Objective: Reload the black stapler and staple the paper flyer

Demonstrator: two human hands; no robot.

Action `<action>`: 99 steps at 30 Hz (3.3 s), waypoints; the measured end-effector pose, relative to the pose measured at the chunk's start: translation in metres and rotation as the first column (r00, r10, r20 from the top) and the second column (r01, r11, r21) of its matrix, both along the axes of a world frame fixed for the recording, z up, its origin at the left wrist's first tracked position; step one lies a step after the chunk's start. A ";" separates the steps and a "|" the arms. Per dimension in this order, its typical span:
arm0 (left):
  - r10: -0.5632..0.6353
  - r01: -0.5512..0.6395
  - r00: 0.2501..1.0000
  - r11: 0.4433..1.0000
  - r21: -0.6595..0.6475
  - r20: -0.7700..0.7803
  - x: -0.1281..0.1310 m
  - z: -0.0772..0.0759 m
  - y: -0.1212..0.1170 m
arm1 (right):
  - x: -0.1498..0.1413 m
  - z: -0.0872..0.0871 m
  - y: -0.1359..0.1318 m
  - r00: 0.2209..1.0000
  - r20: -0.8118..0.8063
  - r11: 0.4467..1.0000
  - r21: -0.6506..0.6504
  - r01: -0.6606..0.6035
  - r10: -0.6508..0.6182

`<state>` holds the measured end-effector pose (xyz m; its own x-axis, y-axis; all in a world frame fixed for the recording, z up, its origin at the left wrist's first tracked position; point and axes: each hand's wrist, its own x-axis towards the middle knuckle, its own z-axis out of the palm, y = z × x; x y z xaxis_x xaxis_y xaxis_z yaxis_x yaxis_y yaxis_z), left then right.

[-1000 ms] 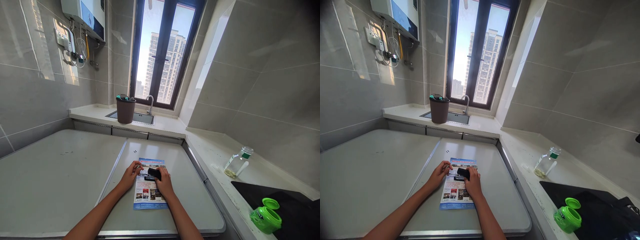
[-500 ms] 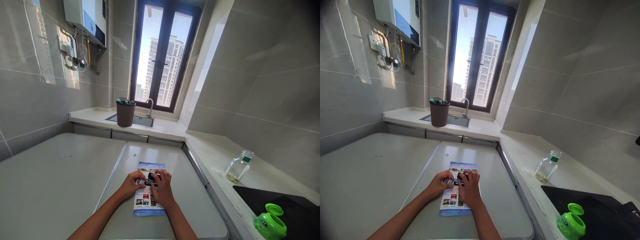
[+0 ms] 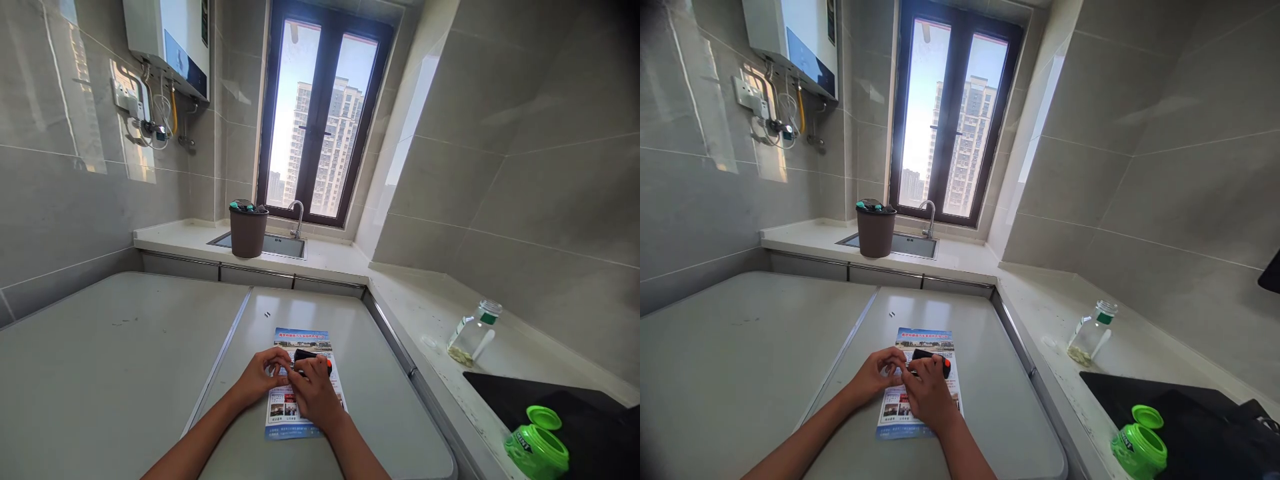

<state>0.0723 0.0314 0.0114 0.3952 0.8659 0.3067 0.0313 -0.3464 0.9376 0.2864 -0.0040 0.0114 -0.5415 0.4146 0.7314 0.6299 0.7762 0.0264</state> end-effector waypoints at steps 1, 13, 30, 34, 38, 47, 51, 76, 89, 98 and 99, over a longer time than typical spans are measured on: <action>-0.003 0.003 1.000 1.000 -0.002 0.005 0.000 0.000 0.000 | -0.001 0.001 0.000 1.000 -0.008 1.000 0.012 -0.005 0.006; 0.151 -0.156 0.979 0.987 0.024 0.137 -0.005 -0.004 0.009 | 0.061 0.001 0.051 0.696 -0.388 0.794 -0.231 0.562 -0.605; 0.252 -0.250 0.968 0.964 0.096 -0.015 -0.004 -0.009 0.016 | 0.095 -0.017 0.160 0.725 0.218 0.540 -0.538 0.648 -0.653; 0.249 -0.245 0.968 0.964 0.100 -0.028 -0.003 -0.006 0.015 | 0.094 -0.018 0.165 0.732 0.221 0.537 -0.550 0.639 -0.644; 0.254 -0.250 0.967 0.962 0.106 -0.024 -0.003 -0.005 0.015 | 0.098 -0.016 0.160 0.730 0.191 0.542 -0.554 0.632 -0.657; 0.539 -0.517 0.838 0.834 0.195 -0.086 -0.009 -0.010 0.018 | 0.094 -0.032 0.118 0.736 0.221 0.519 -0.582 0.626 -0.640; 0.630 -0.612 0.767 0.775 0.160 -0.118 -0.013 -0.015 0.019 | 0.088 -0.045 0.101 0.736 0.258 0.493 -0.600 0.630 -0.626; 0.428 -0.218 0.443 0.904 0.368 -0.788 -0.029 -0.015 0.125 | 0.086 -0.043 0.096 0.743 0.149 0.537 -0.600 0.593 -0.653; 0.501 -0.408 0.799 0.858 0.311 -0.334 -0.026 -0.013 0.029 | 0.085 -0.041 0.097 0.737 0.161 0.525 -0.605 0.599 -0.656; 0.458 -0.441 0.884 0.884 -0.155 0.099 -0.030 -0.016 0.035 | 0.083 -0.039 0.094 0.737 0.175 0.530 -0.590 0.610 -0.653; 0.460 -0.438 0.880 0.883 -0.169 0.119 -0.031 -0.016 0.036 | 0.082 -0.039 0.094 0.733 0.180 0.530 -0.582 0.617 -0.656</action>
<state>0.0412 0.0670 -0.0041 -0.0876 0.9757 0.2007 0.0079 -0.2008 0.9796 0.3683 0.0897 -0.0274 0.0682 0.9681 0.2410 0.9483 0.0121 -0.3172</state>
